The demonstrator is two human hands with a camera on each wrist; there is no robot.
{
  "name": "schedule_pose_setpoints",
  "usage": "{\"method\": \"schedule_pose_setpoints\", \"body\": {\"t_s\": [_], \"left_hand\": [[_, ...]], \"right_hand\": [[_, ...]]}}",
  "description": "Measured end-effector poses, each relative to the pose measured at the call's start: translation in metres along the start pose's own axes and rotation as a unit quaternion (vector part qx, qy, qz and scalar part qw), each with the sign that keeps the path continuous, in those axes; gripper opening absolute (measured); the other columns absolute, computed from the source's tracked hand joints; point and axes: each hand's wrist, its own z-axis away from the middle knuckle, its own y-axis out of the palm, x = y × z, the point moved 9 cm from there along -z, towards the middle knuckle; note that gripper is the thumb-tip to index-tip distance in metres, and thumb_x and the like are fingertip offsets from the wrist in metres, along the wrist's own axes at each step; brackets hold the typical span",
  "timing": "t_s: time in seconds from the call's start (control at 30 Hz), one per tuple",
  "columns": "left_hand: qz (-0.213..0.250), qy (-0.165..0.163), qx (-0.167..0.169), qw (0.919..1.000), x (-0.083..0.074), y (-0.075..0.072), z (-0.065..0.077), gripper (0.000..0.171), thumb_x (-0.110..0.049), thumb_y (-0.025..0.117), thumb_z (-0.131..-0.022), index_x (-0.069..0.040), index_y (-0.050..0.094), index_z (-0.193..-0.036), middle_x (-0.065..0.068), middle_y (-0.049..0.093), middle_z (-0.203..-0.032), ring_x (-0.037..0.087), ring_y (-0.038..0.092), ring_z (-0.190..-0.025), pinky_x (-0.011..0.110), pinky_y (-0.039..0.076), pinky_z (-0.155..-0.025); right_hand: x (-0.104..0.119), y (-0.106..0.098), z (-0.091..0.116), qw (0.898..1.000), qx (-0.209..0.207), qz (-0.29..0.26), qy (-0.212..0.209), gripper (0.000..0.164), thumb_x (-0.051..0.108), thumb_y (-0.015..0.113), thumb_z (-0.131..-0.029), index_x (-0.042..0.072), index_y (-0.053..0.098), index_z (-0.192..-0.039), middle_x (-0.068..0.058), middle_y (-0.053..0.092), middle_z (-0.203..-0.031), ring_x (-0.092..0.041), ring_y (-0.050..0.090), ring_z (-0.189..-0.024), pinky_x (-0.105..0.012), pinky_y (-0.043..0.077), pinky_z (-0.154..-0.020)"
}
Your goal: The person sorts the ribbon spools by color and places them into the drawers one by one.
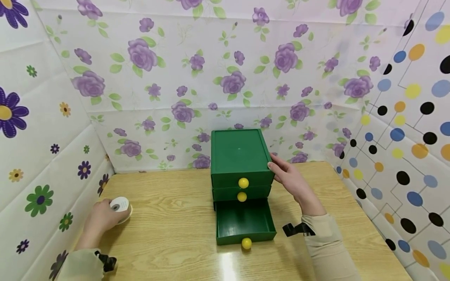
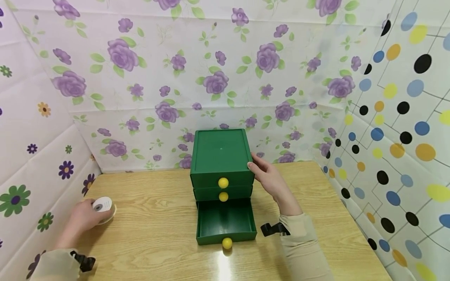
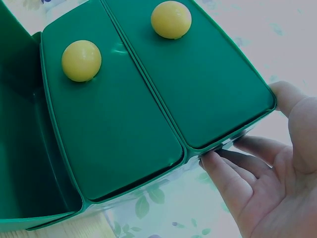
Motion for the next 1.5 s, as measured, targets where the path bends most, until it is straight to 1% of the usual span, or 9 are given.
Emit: {"method": "schedule_pose_setpoints", "body": {"t_s": [0.17, 0.33, 0.5, 0.8, 0.93, 1.0, 1.13, 1.33, 1.5], "left_hand": [[0.005, -0.002, -0.006, 1.0000, 0.000, 0.001, 0.000, 0.098, -0.050, 0.082, -0.089, 0.028, 0.044, -0.136, 0.045, 0.055, -0.118, 0.051, 0.060, -0.100, 0.063, 0.053, -0.085], [0.011, -0.004, -0.012, 0.9999, 0.001, 0.002, 0.001, 0.099, -0.050, 0.082, -0.088, 0.026, 0.042, -0.139, 0.044, 0.054, -0.119, 0.049, 0.059, -0.100, 0.060, 0.054, -0.081], [0.005, 0.003, -0.011, 0.9999, -0.001, 0.002, 0.003, 0.099, -0.050, 0.081, -0.089, 0.022, 0.042, -0.143, 0.045, 0.052, -0.120, 0.051, 0.058, -0.101, 0.061, 0.053, -0.080], [-0.002, 0.014, 0.007, 0.9999, -0.009, 0.006, 0.006, 0.103, -0.050, 0.083, -0.086, 0.023, 0.039, -0.145, 0.046, 0.048, -0.122, 0.050, 0.057, -0.101, 0.061, 0.054, -0.080], [-0.003, 0.026, 0.021, 0.9994, -0.016, 0.010, 0.008, 0.107, -0.052, 0.083, -0.087, 0.024, 0.037, -0.145, 0.048, 0.047, -0.125, 0.052, 0.057, -0.104, 0.064, 0.053, -0.085], [-0.005, 0.033, 0.025, 0.9991, -0.020, 0.011, 0.009, 0.108, -0.054, 0.083, -0.087, 0.024, 0.037, -0.145, 0.049, 0.047, -0.127, 0.052, 0.057, -0.106, 0.065, 0.053, -0.086], [-0.005, 0.054, 0.017, 0.9984, -0.033, 0.012, 0.012, 0.105, -0.053, 0.084, -0.087, 0.024, 0.041, -0.143, 0.046, 0.052, -0.126, 0.050, 0.059, -0.107, 0.063, 0.054, -0.087], [0.005, 0.095, 0.006, 0.9954, -0.063, 0.017, 0.021, 0.096, -0.046, 0.089, -0.084, 0.021, 0.048, -0.139, 0.038, 0.059, -0.121, 0.042, 0.061, -0.102, 0.057, 0.055, -0.082], [0.023, 0.136, 0.001, 0.9905, -0.091, 0.025, 0.029, 0.091, -0.036, 0.093, -0.078, 0.019, 0.052, -0.138, 0.033, 0.062, -0.120, 0.037, 0.062, -0.100, 0.052, 0.055, -0.082]], "right_hand": [[0.000, 0.000, 0.000, 1.000, -0.001, -0.001, -0.001, 0.076, 0.059, 0.059, -0.107, 0.028, 0.031, -0.170, -0.008, 0.024, -0.176, -0.033, 0.031, -0.158, -0.055, 0.035, -0.123], [0.000, -0.001, 0.000, 1.000, -0.001, -0.003, -0.005, 0.075, 0.058, 0.058, -0.107, 0.028, 0.030, -0.170, -0.008, 0.024, -0.176, -0.034, 0.031, -0.159, -0.057, 0.035, -0.123], [-0.001, -0.002, 0.000, 1.000, -0.003, 0.001, -0.005, 0.075, 0.059, 0.058, -0.107, 0.029, 0.031, -0.170, -0.008, 0.024, -0.176, -0.033, 0.031, -0.158, -0.056, 0.035, -0.123], [-0.001, 0.000, 0.000, 1.000, -0.005, -0.006, -0.002, 0.074, 0.057, 0.059, -0.107, 0.029, 0.031, -0.170, -0.007, 0.020, -0.177, -0.034, 0.030, -0.159, -0.057, 0.034, -0.123], [0.000, 0.000, 0.001, 1.000, -0.004, -0.011, -0.005, 0.074, 0.056, 0.059, -0.108, 0.028, 0.031, -0.170, -0.007, 0.020, -0.177, -0.034, 0.030, -0.159, -0.057, 0.034, -0.123], [0.000, 0.000, 0.001, 1.000, -0.003, -0.013, -0.006, 0.074, 0.056, 0.059, -0.108, 0.027, 0.031, -0.170, -0.007, 0.020, -0.177, -0.034, 0.029, -0.159, -0.057, 0.033, -0.123], [-0.001, 0.000, 0.002, 1.000, 0.001, -0.009, -0.006, 0.074, 0.054, 0.058, -0.109, 0.027, 0.029, -0.171, -0.009, 0.017, -0.178, -0.035, 0.027, -0.160, -0.059, 0.031, -0.124], [-0.002, 0.000, 0.001, 1.000, -0.002, -0.007, -0.003, 0.075, 0.057, 0.059, -0.108, 0.028, 0.029, -0.171, -0.008, 0.017, -0.178, -0.035, 0.027, -0.160, -0.059, 0.031, -0.124], [-0.003, 0.000, 0.000, 1.000, -0.004, -0.008, -0.001, 0.076, 0.058, 0.059, -0.107, 0.028, 0.031, -0.170, -0.007, 0.018, -0.178, -0.034, 0.028, -0.160, -0.059, 0.032, -0.124]]}}
